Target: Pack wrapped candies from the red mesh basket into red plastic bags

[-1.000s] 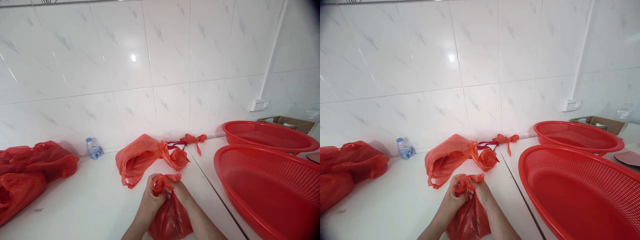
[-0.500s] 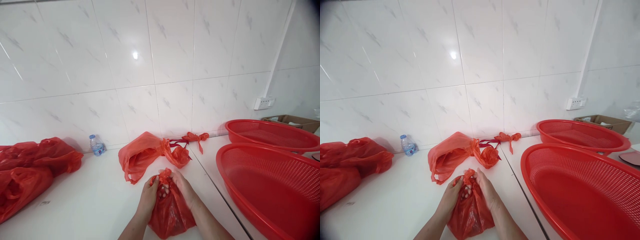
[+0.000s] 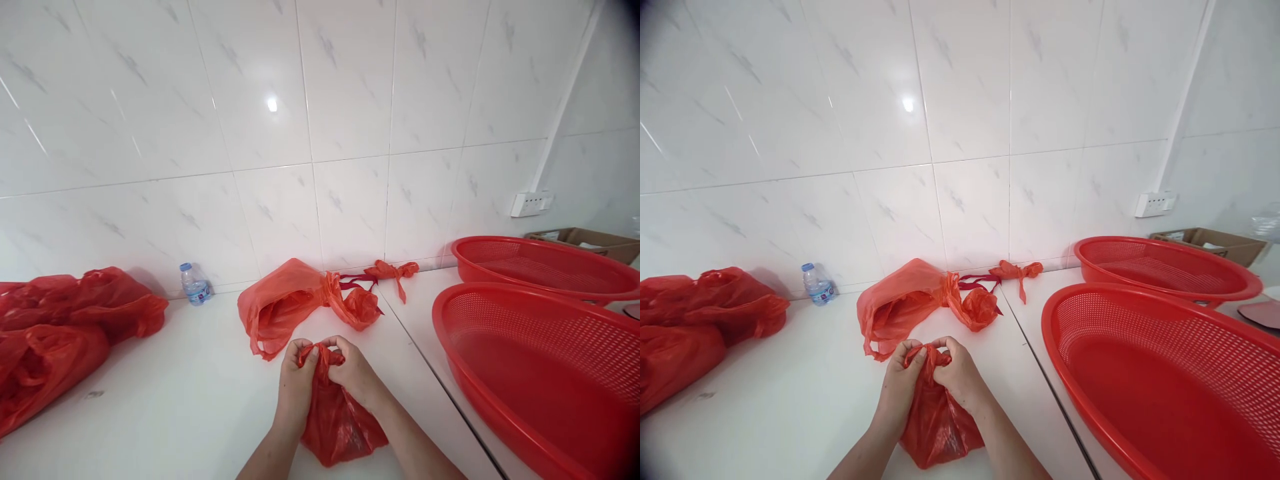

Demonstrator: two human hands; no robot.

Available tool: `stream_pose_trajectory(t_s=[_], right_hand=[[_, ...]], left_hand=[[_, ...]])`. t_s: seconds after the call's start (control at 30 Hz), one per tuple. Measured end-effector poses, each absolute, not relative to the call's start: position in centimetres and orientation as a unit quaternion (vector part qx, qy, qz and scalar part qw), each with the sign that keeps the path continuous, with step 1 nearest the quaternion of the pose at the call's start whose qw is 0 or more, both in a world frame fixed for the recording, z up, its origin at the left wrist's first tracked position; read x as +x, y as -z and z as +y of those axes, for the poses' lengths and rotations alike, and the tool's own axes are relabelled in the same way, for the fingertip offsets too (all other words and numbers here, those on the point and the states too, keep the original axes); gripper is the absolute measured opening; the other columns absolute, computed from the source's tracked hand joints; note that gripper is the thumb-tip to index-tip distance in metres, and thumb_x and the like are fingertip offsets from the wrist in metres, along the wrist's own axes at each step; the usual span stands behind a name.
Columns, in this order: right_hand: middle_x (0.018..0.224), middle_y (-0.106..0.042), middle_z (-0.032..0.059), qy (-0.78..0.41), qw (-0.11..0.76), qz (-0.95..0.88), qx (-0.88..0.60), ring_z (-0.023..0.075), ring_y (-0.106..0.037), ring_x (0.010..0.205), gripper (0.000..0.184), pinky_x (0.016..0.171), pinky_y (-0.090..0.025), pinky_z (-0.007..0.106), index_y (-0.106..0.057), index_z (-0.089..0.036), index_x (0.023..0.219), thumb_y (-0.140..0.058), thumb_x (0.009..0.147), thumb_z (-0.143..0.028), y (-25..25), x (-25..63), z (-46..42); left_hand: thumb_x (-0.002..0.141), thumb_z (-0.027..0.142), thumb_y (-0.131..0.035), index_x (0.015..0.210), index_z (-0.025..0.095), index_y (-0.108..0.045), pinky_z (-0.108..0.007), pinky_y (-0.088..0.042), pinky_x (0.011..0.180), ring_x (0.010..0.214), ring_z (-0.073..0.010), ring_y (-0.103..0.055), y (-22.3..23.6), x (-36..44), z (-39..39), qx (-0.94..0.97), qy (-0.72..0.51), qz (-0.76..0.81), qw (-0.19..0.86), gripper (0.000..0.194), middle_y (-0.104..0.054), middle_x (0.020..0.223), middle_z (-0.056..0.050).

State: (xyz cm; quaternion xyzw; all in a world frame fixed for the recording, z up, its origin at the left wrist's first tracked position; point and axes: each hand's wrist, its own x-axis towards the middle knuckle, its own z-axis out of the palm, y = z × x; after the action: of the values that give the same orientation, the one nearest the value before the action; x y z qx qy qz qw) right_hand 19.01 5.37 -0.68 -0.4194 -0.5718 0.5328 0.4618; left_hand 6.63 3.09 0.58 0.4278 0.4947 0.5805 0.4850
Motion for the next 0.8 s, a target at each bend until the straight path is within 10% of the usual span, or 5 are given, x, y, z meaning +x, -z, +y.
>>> stream_pose_trajectory(t_s=[0.23, 0.5, 0.8], right_hand=[[0.071, -0.065, -0.0004, -0.437, 0.525, -0.561, -0.468, 0.0146, -0.059, 0.065, 0.02, 0.061, -0.044, 0.025, -0.065, -0.02, 0.08, -0.047, 0.073, -0.019, 1.2, 19.0, 5.8], [0.076, -0.067, 0.0027, -0.706, 0.538, -0.359, -0.289, 0.0155, -0.062, 0.067, 0.026, 0.066, -0.048, 0.028, -0.066, -0.015, 0.092, -0.061, 0.068, -0.023, 1.3, 20.6, 6.2], [0.054, -0.051, -0.0072, -0.727, 0.61, -0.236, -0.212, 0.0094, -0.054, 0.055, 0.023, 0.056, -0.046, 0.022, -0.058, -0.02, 0.084, -0.068, 0.063, -0.016, 2.0, 23.0, 7.0]], left_hand=[[0.075, 0.031, -0.067, 0.082, 0.022, -0.045, -0.021, -0.042, 0.059, 0.065, -0.01, -0.052, 0.3, 7.3, 3.2, 0.48, -0.592, 0.453, 0.463, 0.025, -0.055, 0.075, 0.005], [0.075, 0.036, -0.064, 0.073, 0.019, -0.053, -0.023, -0.041, 0.059, 0.061, -0.0112, -0.051, 0.6, 6.8, 3.3, 0.519, -0.553, 0.507, 0.41, 0.02, -0.058, 0.068, 0.003], [0.083, 0.026, -0.05, 0.068, 0.022, -0.051, -0.033, -0.043, 0.078, 0.088, -0.0195, -0.058, 0.5, 2.4, 3.8, 0.667, -0.506, 0.544, 0.054, 0.015, -0.064, 0.092, -0.003]])
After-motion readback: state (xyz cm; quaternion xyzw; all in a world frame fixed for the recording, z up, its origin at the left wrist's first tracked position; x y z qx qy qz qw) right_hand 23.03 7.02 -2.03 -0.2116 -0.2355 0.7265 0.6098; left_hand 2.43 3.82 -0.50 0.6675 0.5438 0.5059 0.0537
